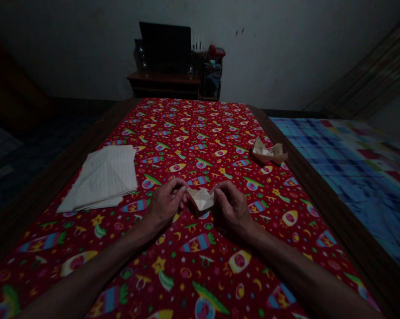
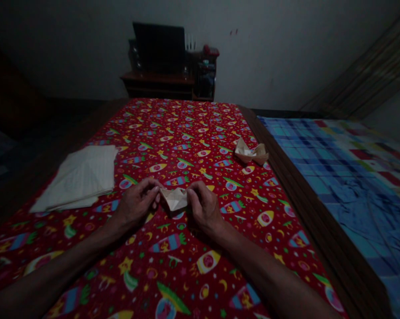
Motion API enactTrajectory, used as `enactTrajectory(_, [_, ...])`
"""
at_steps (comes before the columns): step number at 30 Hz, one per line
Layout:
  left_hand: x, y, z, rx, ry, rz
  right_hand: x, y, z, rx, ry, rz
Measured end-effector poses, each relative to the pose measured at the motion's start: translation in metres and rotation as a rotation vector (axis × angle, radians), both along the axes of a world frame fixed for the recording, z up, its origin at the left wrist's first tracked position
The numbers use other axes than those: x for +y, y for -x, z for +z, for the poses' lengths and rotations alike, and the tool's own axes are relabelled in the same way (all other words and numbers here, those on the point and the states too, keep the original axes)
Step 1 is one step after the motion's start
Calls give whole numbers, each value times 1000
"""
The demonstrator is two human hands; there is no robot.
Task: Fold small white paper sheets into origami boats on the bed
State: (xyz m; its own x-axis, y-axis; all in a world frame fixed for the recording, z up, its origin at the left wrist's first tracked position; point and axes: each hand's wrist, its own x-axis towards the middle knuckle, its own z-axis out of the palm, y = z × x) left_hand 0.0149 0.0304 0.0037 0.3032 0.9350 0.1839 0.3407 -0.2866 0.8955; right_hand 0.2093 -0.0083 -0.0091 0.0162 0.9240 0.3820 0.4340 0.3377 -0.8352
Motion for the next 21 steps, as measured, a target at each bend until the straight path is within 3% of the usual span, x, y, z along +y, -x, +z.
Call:
enactTrajectory(5, [2, 3, -3, 7, 6, 14, -1, 0, 0, -15, 0, 8])
enactTrajectory(11, [10, 10, -10, 40, -27, 93, 3, -7, -1, -64, -33, -95])
enactTrajectory(16, [12, 12, -8, 208, -154, 140, 6, -12, 0, -196, 51, -130])
enactTrajectory(21, [9, 10, -3, 293, -222, 86, 5, -12, -1, -177, 44, -95])
